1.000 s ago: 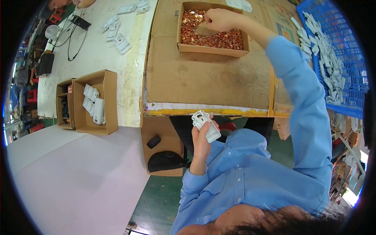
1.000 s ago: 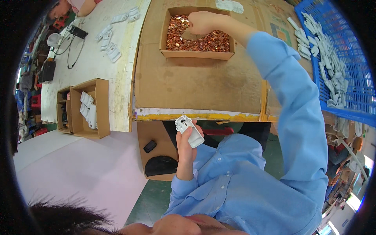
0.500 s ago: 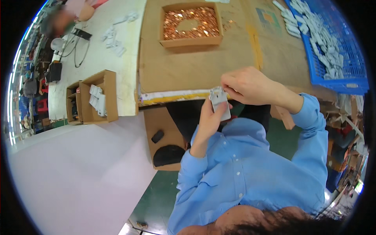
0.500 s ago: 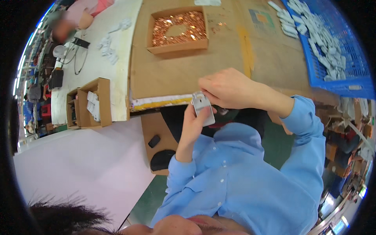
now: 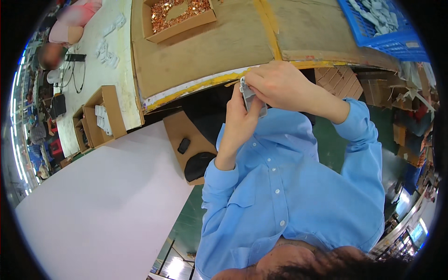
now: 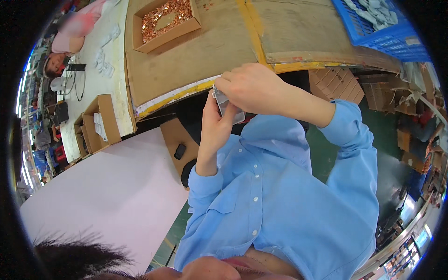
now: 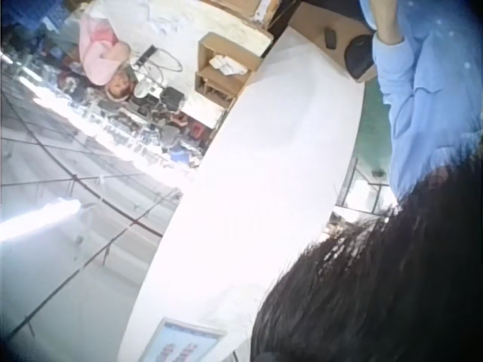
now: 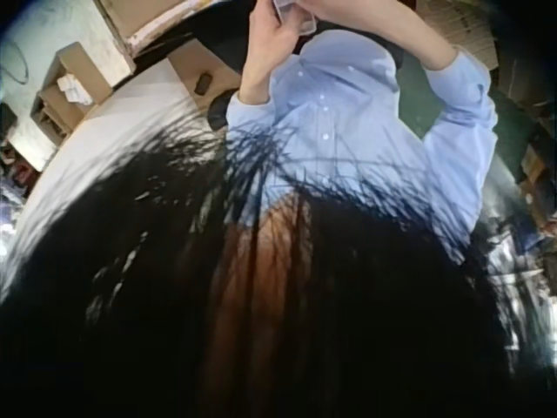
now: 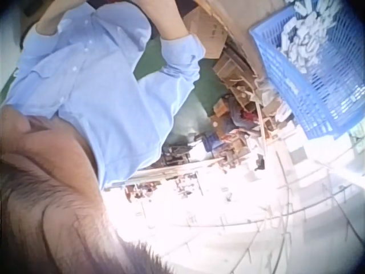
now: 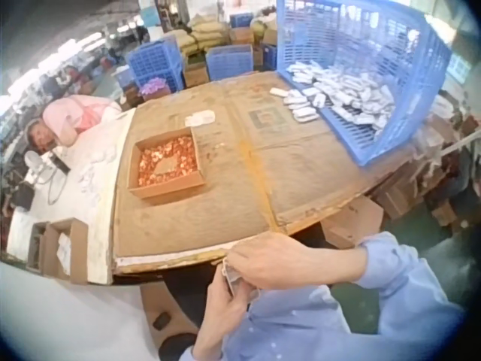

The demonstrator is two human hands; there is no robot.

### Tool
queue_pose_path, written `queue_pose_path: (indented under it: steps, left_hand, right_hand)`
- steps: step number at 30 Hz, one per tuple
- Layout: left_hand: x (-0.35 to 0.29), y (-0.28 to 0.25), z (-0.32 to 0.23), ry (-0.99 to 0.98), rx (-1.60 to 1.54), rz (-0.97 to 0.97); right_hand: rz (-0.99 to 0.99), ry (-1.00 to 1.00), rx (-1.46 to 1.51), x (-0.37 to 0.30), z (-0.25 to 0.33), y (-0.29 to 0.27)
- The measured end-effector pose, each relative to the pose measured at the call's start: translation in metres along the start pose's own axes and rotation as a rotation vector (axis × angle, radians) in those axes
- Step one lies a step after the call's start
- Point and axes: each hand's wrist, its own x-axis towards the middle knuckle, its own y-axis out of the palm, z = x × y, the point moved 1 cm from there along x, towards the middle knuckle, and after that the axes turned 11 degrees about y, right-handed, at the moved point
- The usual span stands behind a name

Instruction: Assembling small copper components into white plastic electronic housings at a factory workbench.

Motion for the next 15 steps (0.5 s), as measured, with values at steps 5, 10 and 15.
queue_pose_path:
  steps: [5, 10, 15]
  left_hand:
    - [-0.004, 0.003, -0.01, 0.031, 0.102, 0.039]
    - [-0.005, 0.004, -0.023, 0.034, 0.191, 0.062]
    - [-0.006, 0.003, -0.017, 0.071, 0.033, 0.012]
  right_hand:
    - [-0.061, 0.03, 0.036, -0.011, 0.0, 0.002]
    - [-0.097, 0.078, 0.133, -0.013, 0.003, -0.001]
    - [-0.085, 0.194, 0.269, -0.014, 0.006, -0.009]
